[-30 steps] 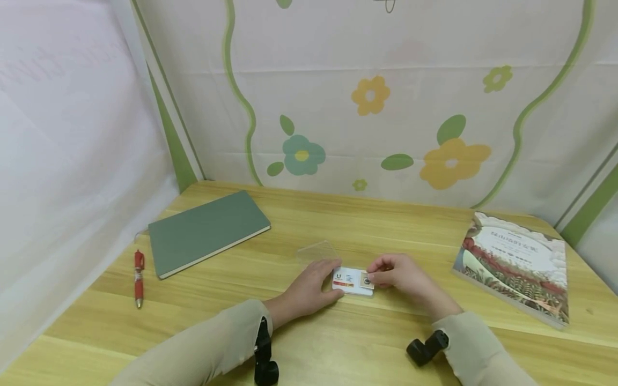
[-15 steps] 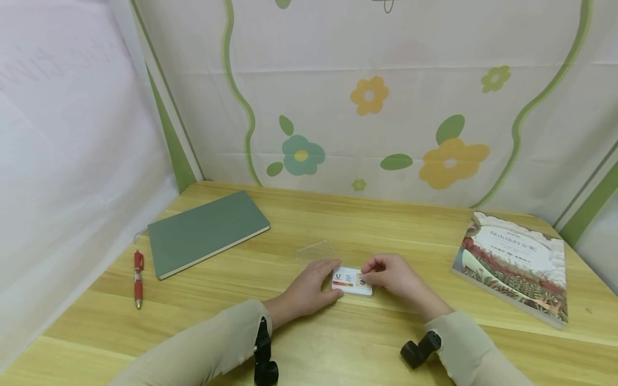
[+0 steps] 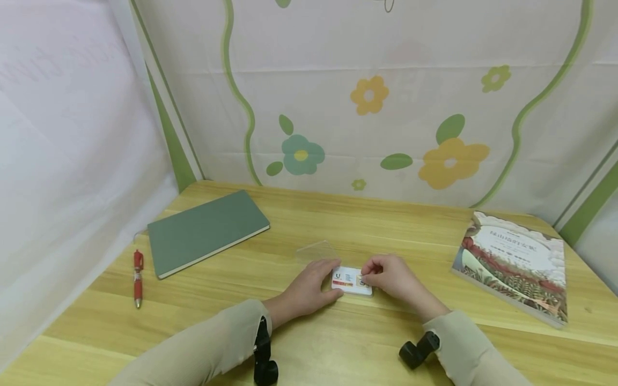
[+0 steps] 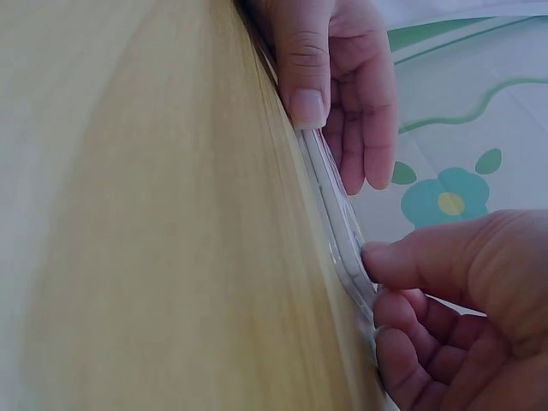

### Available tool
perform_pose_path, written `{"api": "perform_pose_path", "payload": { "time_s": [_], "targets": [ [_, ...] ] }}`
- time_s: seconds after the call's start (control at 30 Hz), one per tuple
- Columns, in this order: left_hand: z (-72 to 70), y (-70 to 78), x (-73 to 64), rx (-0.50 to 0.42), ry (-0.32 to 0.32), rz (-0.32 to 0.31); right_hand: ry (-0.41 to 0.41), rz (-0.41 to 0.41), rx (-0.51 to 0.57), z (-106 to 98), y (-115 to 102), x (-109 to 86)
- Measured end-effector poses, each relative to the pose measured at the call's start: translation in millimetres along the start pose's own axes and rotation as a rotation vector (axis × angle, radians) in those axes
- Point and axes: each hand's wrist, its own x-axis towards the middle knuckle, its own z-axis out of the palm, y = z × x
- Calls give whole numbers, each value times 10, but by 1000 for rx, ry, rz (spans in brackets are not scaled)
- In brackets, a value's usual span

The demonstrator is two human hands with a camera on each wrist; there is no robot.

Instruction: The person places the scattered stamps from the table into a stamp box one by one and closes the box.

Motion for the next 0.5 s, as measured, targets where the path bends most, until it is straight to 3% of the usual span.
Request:
{"api": "perform_pose_path", "payload": {
  "time_s": [0.5],
  "targets": [
    [-7, 11, -2, -5, -7, -14, 1, -36, -48, 7, 2, -4]
  ]
}}
